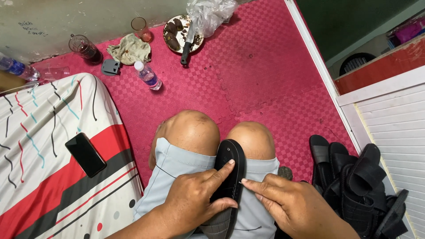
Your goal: Repairing a sandal by hand-stitching the strap using an awl and thread.
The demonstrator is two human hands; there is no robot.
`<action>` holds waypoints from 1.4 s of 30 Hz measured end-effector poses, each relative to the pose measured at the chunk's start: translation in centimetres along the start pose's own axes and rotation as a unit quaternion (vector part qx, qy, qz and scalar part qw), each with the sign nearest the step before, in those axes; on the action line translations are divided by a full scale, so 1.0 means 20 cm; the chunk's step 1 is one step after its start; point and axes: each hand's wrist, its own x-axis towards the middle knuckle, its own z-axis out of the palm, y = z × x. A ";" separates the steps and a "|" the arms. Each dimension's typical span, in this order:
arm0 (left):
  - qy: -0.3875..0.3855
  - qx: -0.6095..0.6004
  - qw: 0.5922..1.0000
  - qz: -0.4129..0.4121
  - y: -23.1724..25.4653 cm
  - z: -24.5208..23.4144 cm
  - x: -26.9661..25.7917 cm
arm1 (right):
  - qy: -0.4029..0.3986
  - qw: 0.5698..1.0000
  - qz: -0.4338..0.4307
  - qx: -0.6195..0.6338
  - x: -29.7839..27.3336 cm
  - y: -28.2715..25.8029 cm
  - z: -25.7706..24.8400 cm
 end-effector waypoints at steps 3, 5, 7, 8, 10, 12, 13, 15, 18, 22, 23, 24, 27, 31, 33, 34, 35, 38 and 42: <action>-0.007 0.011 1.000 -0.006 0.00 -0.01 0.01 | -0.018 0.999 0.025 -0.030 0.00 0.01 0.00; -0.007 0.011 1.000 -0.006 0.01 -0.01 0.01 | -0.021 0.999 0.019 -0.037 0.00 0.02 0.00; -0.008 0.011 1.000 -0.006 0.01 -0.01 0.01 | -0.024 0.999 0.013 -0.042 0.00 0.02 0.00; -0.009 0.009 1.000 -0.008 0.01 -0.01 0.01 | -0.015 0.998 0.012 -0.062 0.00 0.03 0.01; -0.009 0.006 1.000 -0.011 0.01 0.00 0.02 | -0.009 0.997 0.010 -0.082 0.00 0.03 0.01; -0.030 0.010 0.999 -0.021 0.01 0.00 0.02 | -0.055 0.985 0.076 -0.143 -0.01 0.03 0.02; -0.028 0.010 0.999 -0.023 0.01 0.01 0.02 | -0.057 0.985 0.075 -0.144 0.00 0.02 0.03; -0.033 0.008 0.999 -0.022 0.00 0.02 0.02 | -0.025 0.985 0.037 -0.167 0.01 0.01 0.04; -0.035 0.003 0.999 -0.029 0.00 0.01 0.02 | 0.006 0.984 -0.008 -0.176 0.02 0.01 0.04; -0.036 -0.018 0.999 -0.031 -0.01 -0.02 0.02 | 0.041 0.990 -0.098 -0.098 0.08 0.00 0.01; -0.045 -0.023 0.998 -0.032 -0.01 -0.02 0.02 | 0.049 0.991 -0.112 -0.051 0.09 0.00 0.01; -0.053 -0.028 0.998 -0.034 -0.01 -0.02 0.02 | 0.056 0.990 -0.126 -0.004 0.10 0.00 0.02; -0.054 -0.024 0.998 -0.035 -0.01 -0.02 0.03 | 0.097 0.987 -0.129 0.016 0.11 0.00 0.05; -0.067 -0.027 0.997 -0.039 0.00 -0.04 0.02 | 0.112 0.987 -0.114 0.008 0.13 -0.01 0.07; -0.055 -0.070 0.995 -0.043 0.00 -0.07 0.02 | 0.094 0.991 -0.083 0.043 0.12 0.05 0.09; -0.052 -0.070 0.995 -0.043 0.01 -0.09 0.01 | 0.092 0.991 -0.085 0.041 0.10 0.07 0.09; -0.019 -0.061 0.998 -0.020 0.01 -0.10 0.00 | 0.081 0.993 -0.068 0.060 0.08 0.09 0.09; -0.017 -0.060 0.998 -0.006 -0.01 -0.14 -0.04 | 0.062 0.995 -0.050 0.057 0.04 0.15 0.12; -0.110 -0.448 0.886 -0.039 0.02 -0.32 0.00 | 0.030 0.998 0.026 -0.042 0.02 0.13 0.12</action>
